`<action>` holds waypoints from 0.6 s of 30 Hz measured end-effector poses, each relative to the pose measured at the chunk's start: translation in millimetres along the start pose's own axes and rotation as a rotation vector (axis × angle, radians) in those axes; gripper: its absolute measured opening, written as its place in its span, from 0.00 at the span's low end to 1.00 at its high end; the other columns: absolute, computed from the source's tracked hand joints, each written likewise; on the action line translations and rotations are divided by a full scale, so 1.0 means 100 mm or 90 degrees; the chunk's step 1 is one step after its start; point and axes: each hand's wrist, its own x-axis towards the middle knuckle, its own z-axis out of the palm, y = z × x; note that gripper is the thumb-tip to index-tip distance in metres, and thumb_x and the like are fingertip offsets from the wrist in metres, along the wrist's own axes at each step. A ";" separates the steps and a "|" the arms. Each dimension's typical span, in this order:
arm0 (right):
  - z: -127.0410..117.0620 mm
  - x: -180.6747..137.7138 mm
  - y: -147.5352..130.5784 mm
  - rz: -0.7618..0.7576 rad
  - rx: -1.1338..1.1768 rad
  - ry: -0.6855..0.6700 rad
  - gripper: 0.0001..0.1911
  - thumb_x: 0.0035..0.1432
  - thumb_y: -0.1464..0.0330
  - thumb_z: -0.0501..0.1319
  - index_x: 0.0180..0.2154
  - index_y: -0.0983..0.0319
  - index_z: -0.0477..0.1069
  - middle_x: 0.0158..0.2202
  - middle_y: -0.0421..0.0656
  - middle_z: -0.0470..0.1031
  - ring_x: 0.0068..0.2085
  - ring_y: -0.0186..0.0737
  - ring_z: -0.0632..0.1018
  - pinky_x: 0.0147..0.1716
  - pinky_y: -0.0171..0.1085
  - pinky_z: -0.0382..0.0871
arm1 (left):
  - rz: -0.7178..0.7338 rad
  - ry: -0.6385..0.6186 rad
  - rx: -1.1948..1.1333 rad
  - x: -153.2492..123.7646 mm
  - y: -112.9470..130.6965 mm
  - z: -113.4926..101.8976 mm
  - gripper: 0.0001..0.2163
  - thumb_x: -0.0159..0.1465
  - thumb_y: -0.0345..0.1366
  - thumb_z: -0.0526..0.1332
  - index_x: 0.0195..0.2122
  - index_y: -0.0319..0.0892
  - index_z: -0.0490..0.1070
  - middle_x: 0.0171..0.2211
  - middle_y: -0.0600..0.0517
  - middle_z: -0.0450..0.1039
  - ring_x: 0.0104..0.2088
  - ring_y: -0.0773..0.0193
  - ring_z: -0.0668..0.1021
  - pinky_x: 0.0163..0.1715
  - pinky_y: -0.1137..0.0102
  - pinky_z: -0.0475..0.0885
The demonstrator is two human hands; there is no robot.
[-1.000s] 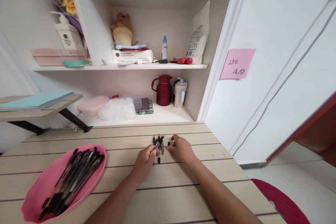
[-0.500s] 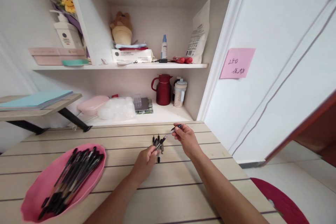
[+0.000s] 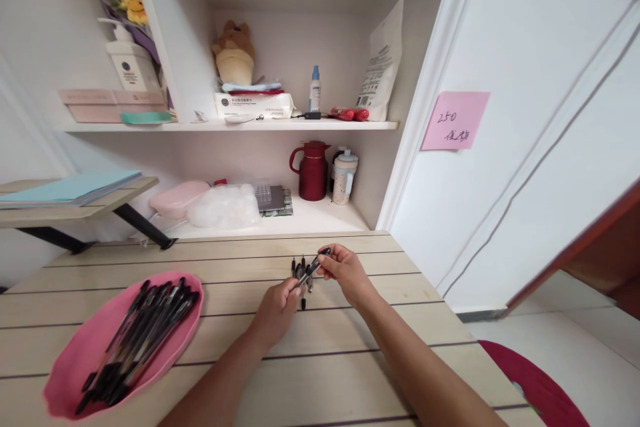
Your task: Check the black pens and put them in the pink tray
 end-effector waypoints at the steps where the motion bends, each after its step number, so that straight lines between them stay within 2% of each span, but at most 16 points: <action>1: 0.01 -0.01 0.01 0.005 -0.003 -0.012 0.15 0.39 0.64 0.65 0.29 0.64 0.66 0.17 0.34 0.67 0.19 0.28 0.69 0.16 0.27 0.59 | 0.000 0.001 -0.001 0.00 0.00 0.00 0.12 0.60 0.40 0.46 0.32 0.40 0.66 0.17 0.58 0.60 0.21 0.68 0.65 0.23 0.75 0.57; 8: 0.07 -0.03 0.03 0.001 -0.037 -0.029 0.15 0.39 0.64 0.65 0.30 0.64 0.67 0.14 0.34 0.66 0.17 0.28 0.68 0.15 0.28 0.59 | -0.003 0.001 0.008 -0.02 0.02 -0.01 0.12 0.60 0.39 0.47 0.32 0.40 0.67 0.18 0.57 0.60 0.21 0.68 0.65 0.23 0.75 0.57; 18: 0.10 -0.05 0.04 -0.007 -0.040 -0.034 0.14 0.39 0.63 0.64 0.28 0.64 0.67 0.15 0.35 0.67 0.17 0.29 0.69 0.16 0.28 0.61 | 0.035 0.018 0.085 -0.02 0.02 -0.01 0.12 0.61 0.38 0.45 0.32 0.41 0.66 0.19 0.56 0.63 0.22 0.67 0.66 0.24 0.75 0.59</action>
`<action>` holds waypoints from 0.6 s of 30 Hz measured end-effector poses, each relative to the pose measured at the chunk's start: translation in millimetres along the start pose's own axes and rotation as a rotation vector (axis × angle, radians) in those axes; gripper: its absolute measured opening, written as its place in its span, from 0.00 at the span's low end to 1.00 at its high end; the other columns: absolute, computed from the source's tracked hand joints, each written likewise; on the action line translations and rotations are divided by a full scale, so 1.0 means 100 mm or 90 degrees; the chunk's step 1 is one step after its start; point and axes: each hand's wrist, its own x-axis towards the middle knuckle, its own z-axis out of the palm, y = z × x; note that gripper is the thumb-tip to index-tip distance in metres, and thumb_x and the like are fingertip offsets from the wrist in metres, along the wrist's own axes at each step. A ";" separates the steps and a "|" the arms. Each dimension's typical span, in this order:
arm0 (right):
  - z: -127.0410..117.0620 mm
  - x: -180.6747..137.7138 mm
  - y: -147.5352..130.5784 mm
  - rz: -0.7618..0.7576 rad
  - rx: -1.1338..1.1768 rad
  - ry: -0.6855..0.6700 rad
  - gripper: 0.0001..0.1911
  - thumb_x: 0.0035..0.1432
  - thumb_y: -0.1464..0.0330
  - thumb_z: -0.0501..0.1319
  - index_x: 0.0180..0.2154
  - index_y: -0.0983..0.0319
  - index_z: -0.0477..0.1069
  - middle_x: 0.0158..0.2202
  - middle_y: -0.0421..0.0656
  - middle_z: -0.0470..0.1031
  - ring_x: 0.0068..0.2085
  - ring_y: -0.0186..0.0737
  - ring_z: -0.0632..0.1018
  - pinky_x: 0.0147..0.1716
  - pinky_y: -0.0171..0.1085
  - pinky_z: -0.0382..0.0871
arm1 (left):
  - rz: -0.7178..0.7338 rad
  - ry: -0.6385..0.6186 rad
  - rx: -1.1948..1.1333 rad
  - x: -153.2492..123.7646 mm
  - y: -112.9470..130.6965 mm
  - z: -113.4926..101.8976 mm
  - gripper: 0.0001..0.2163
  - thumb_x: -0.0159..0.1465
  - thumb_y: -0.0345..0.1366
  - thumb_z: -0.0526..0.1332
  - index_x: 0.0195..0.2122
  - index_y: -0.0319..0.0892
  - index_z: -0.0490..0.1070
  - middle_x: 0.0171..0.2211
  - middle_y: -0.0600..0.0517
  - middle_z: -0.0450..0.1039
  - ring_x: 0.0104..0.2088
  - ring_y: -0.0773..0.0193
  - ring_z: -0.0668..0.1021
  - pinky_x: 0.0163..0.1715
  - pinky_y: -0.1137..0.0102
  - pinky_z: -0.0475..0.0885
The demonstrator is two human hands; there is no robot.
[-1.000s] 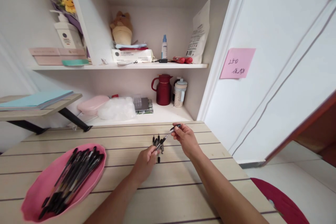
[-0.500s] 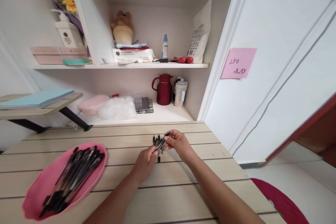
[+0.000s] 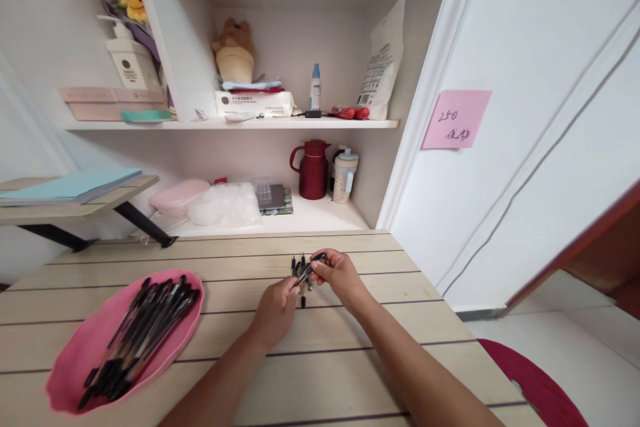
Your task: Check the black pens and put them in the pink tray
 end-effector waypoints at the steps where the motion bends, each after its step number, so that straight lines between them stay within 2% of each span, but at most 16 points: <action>1: 0.01 -0.01 -0.01 0.000 0.002 0.000 0.14 0.39 0.63 0.65 0.28 0.64 0.67 0.15 0.35 0.67 0.17 0.29 0.69 0.16 0.28 0.61 | 0.003 0.004 0.011 0.00 0.01 0.00 0.12 0.61 0.38 0.45 0.32 0.41 0.66 0.20 0.56 0.63 0.22 0.67 0.66 0.24 0.75 0.59; 6: 0.02 -0.02 -0.05 0.012 0.007 -0.003 0.15 0.38 0.62 0.65 0.29 0.65 0.67 0.15 0.35 0.67 0.18 0.29 0.69 0.16 0.28 0.62 | -0.010 0.010 0.034 -0.01 0.08 -0.02 0.12 0.60 0.37 0.45 0.31 0.41 0.67 0.20 0.55 0.65 0.22 0.67 0.67 0.24 0.75 0.59; 11: -0.05 -0.01 -0.16 0.017 0.005 0.001 0.19 0.40 0.61 0.64 0.34 0.64 0.67 0.20 0.37 0.70 0.19 0.29 0.71 0.17 0.28 0.62 | -0.030 0.049 0.003 0.02 0.18 -0.12 0.12 0.60 0.38 0.46 0.37 0.42 0.67 0.23 0.56 0.67 0.24 0.67 0.68 0.26 0.74 0.61; 14: -0.14 0.01 -0.21 0.005 -0.010 0.050 0.18 0.42 0.59 0.62 0.35 0.63 0.67 0.24 0.38 0.71 0.20 0.29 0.71 0.17 0.28 0.61 | 0.002 0.104 0.021 0.06 0.22 -0.26 0.13 0.59 0.38 0.48 0.36 0.42 0.69 0.28 0.53 0.68 0.30 0.64 0.70 0.31 0.72 0.64; 18: -0.23 0.04 -0.19 0.016 -0.072 0.091 0.14 0.44 0.59 0.60 0.30 0.64 0.68 0.23 0.38 0.70 0.19 0.28 0.70 0.16 0.28 0.58 | 0.013 0.181 0.103 0.11 0.25 -0.58 0.14 0.57 0.39 0.51 0.39 0.42 0.72 0.32 0.49 0.68 0.36 0.61 0.71 0.37 0.69 0.65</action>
